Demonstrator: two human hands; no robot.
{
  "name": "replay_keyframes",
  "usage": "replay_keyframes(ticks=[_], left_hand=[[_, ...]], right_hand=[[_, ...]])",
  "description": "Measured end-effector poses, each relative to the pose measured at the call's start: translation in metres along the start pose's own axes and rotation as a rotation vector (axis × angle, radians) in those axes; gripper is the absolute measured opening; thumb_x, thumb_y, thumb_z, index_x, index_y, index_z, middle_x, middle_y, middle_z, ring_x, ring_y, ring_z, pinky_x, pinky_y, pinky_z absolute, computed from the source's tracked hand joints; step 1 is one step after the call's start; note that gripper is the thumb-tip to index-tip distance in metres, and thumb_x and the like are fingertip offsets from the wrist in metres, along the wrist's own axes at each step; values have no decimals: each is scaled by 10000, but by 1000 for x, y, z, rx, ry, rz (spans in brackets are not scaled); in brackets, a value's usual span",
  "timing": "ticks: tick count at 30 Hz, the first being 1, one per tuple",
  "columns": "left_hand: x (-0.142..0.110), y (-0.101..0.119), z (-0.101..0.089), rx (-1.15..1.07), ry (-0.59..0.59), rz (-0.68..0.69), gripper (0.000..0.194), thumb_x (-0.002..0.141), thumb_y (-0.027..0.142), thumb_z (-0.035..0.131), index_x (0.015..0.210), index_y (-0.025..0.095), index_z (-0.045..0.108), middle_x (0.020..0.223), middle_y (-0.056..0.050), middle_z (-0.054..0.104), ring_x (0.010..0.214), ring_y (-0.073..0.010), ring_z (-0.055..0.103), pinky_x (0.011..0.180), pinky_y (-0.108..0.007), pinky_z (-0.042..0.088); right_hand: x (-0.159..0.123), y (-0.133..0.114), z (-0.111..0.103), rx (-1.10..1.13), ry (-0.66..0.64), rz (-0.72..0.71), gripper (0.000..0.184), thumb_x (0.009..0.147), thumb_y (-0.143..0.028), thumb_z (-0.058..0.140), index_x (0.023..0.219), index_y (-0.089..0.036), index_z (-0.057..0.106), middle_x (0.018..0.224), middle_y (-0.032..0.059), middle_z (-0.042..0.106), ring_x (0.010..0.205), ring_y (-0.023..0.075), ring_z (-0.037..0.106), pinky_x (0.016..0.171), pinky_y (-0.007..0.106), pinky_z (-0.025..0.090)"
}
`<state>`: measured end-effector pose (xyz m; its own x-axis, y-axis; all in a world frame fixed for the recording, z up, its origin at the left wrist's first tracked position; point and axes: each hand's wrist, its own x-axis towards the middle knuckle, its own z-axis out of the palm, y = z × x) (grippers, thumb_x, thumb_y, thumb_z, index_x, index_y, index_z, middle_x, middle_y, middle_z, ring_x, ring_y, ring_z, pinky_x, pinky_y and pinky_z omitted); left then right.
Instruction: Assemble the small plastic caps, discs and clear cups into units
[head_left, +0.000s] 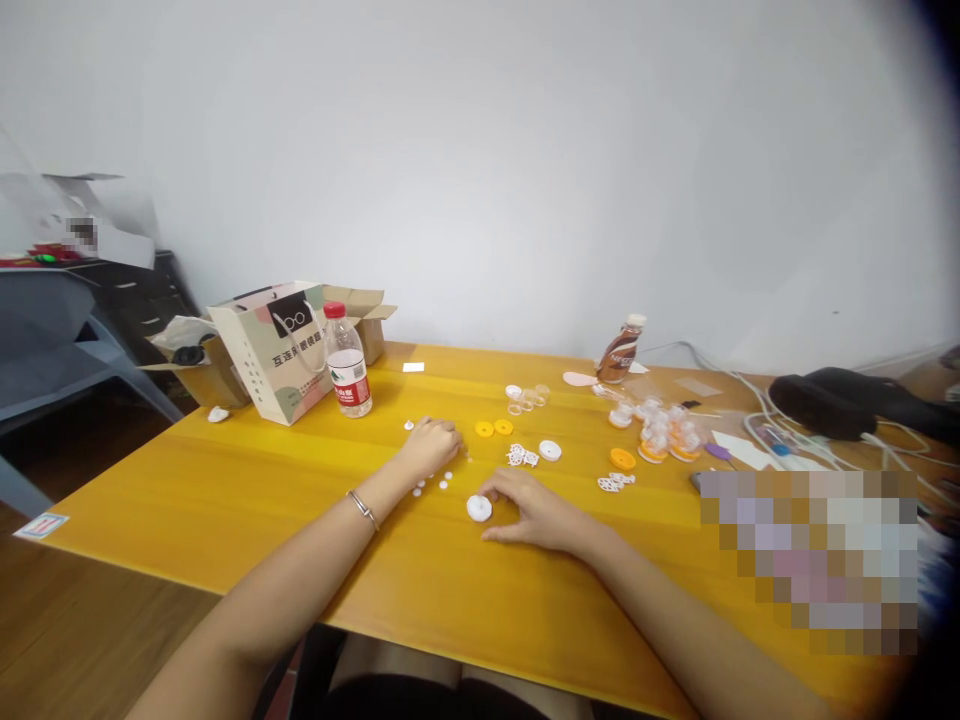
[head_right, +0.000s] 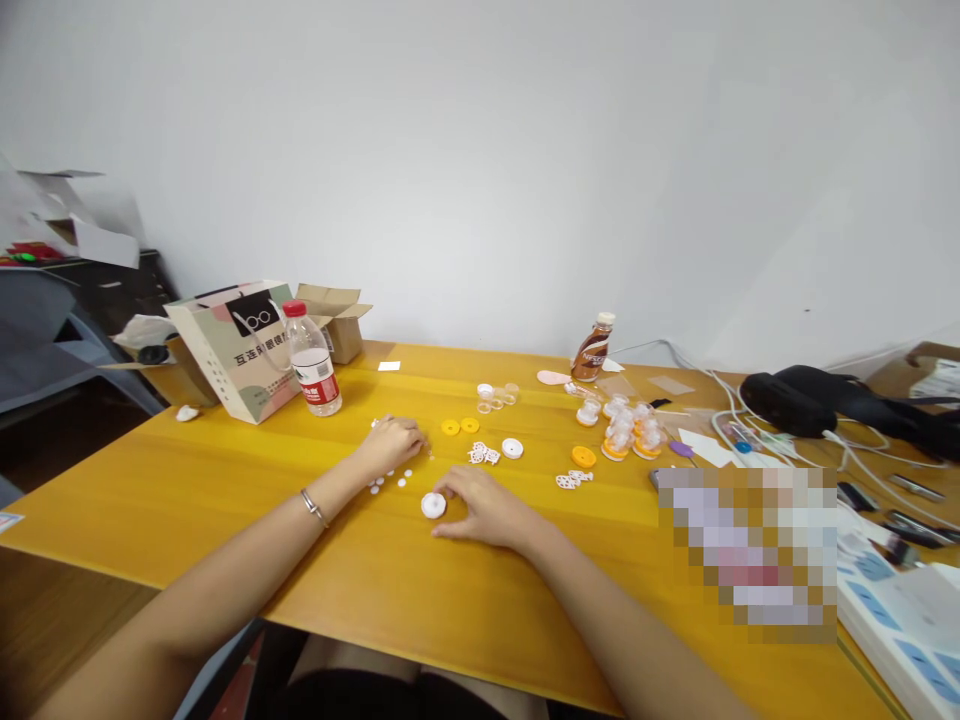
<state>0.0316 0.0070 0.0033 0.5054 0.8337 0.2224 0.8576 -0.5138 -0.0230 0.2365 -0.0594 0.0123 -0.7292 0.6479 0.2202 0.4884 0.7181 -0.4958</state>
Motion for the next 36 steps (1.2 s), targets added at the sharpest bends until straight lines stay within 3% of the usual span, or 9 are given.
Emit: replay_keyframes(ticks=[15,20,23,26,30,36], left_hand=[[1,-3,2,-64,8,-106,193,778,117,421,707,106,600,758,-130,595,818,-233,569,742,-344,388],[1,-8,5,-187,57,-141,152,747,126,451,732,106,601,771,-106,614,767,-184,570,722,-286,414],[-4,-2,3,-286,76,-100,147,753,183,472,786,131,606,781,-47,630,727,-130,566,684,-216,423],[-11,11,-1,-421,81,34,135,760,224,497,802,152,603,789,-4,631,731,-91,562,690,-164,418],[-18,28,-4,-564,114,205,148,786,255,498,813,149,598,802,-21,622,764,-109,553,724,-192,412],[-17,37,1,-533,79,219,137,796,247,492,827,158,592,826,-33,620,798,-131,553,742,-212,408]], right_hand=[[3,4,6,-20,37,-7,164,745,-293,564,891,-217,556,831,30,551,802,173,510,729,289,409],[4,15,10,-4,112,42,157,749,-272,548,891,-205,558,820,34,545,778,164,514,722,291,418],[6,24,11,19,190,91,148,756,-258,531,889,-197,555,820,40,537,772,163,510,719,295,422],[6,29,12,22,225,109,138,753,-249,529,879,-201,556,823,43,527,791,173,500,729,307,419],[7,32,14,12,222,97,137,753,-242,526,880,-201,558,798,34,511,778,172,492,730,310,413],[8,30,15,15,204,93,133,747,-245,530,868,-198,557,791,35,516,786,177,489,724,308,411]])
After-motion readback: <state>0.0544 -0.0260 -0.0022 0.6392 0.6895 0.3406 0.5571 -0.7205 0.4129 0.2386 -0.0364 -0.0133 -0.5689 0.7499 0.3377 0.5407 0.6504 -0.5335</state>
